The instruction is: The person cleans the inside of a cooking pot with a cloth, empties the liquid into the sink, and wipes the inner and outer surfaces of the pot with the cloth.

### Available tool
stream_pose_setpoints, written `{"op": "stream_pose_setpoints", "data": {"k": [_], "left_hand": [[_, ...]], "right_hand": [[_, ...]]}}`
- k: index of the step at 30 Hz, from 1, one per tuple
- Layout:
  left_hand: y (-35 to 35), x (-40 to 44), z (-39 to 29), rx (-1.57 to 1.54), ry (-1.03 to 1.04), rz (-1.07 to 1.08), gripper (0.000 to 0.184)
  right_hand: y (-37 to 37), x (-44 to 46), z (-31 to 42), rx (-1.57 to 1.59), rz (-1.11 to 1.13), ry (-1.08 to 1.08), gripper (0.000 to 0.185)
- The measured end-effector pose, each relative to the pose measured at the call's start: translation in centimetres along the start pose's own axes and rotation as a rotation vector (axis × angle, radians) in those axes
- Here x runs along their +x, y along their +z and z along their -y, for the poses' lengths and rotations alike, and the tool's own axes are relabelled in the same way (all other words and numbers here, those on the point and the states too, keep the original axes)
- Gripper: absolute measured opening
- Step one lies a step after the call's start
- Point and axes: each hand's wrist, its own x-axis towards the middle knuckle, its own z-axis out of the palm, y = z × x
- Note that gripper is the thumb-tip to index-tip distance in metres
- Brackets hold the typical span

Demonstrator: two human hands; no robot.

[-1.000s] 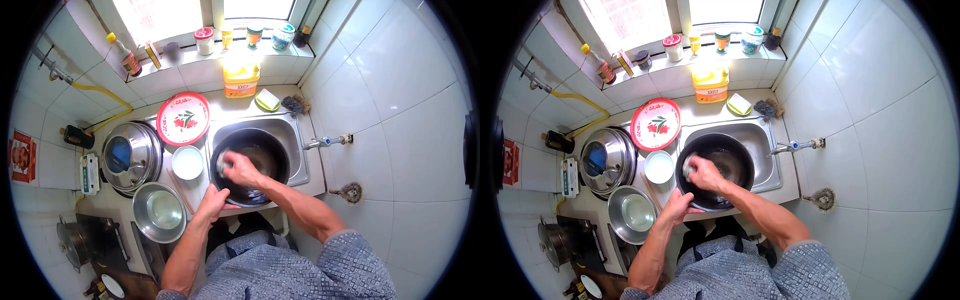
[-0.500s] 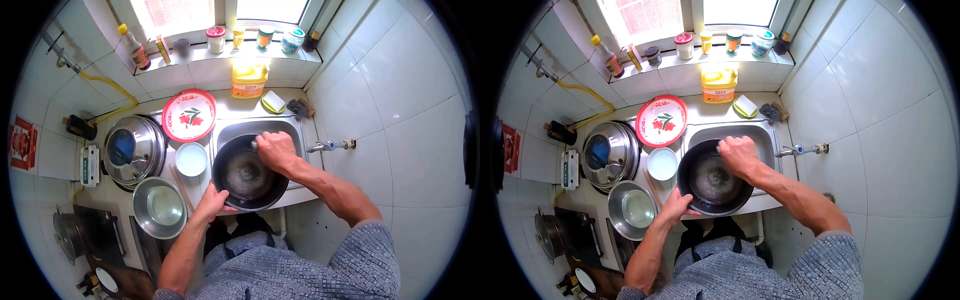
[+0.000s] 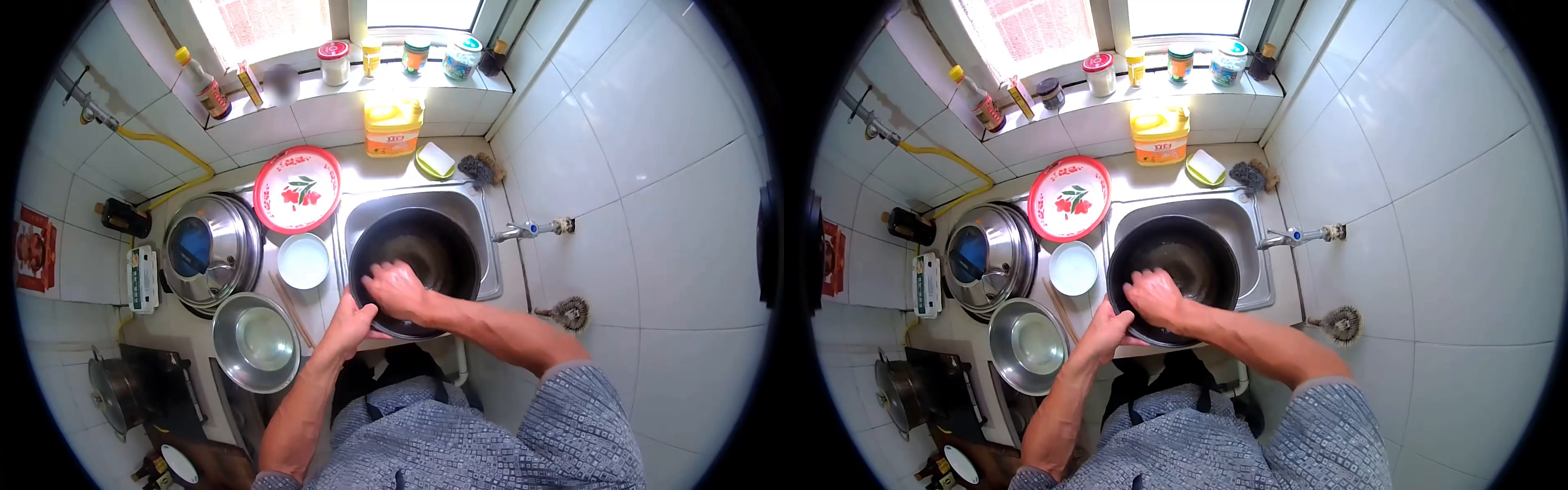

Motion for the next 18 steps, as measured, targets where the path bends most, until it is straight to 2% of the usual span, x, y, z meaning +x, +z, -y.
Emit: {"op": "stream_pose_setpoints", "data": {"k": [4, 6, 8, 10, 12, 13, 14, 15, 16, 18], "left_hand": [[0.4, -1.1, -0.2, -0.026, -0.032, 0.018, 0.053], [-0.1, -1.1, 0.0, -0.036, -0.037, -0.008, 0.054], [-0.9, -0.6, 0.2, -0.034, 0.013, -0.057, 0.053], [-1.0, 0.2, 0.4, -0.041, 0.046, -0.065, 0.051], [-0.9, 0.6, 0.7, -0.029, 0.076, -0.055, 0.052], [-1.0, 0.9, 1.1, -0.031, 0.077, -0.054, 0.052], [-0.9, 1.4, 1.7, -0.031, 0.084, -0.071, 0.053], [-0.8, 1.7, 2.1, -0.03, 0.09, -0.086, 0.053], [-0.6, 1.9, 2.1, -0.031, 0.088, -0.083, 0.053], [-0.7, 1.9, 2.2, -0.014, 0.092, -0.157, 0.054]], "right_hand": [[-1.7, 2.1, -3.7, -0.232, 0.032, -0.096, 0.015], [-2.7, 2.4, -5.0, -0.313, 0.313, 0.012, 0.016], [-2.2, 1.0, -6.6, -0.44, 0.413, -0.026, 0.016], [-1.4, -1.3, -6.9, -0.441, 0.445, -0.062, 0.017], [-2.1, -2.4, -5.8, -0.103, 0.688, 0.162, 0.024], [-2.5, -2.8, -4.7, 0.062, 0.695, 0.208, 0.035], [-3.3, -3.3, -4.1, 0.366, 0.698, 0.136, 0.048], [-0.5, -3.7, -3.5, 0.466, 0.69, 0.227, 0.057], [-0.7, -3.6, -2.2, 0.536, 0.597, 0.319, 0.06], [-0.5, -3.4, -1.0, 0.736, 0.363, 0.327, 0.053]]}}
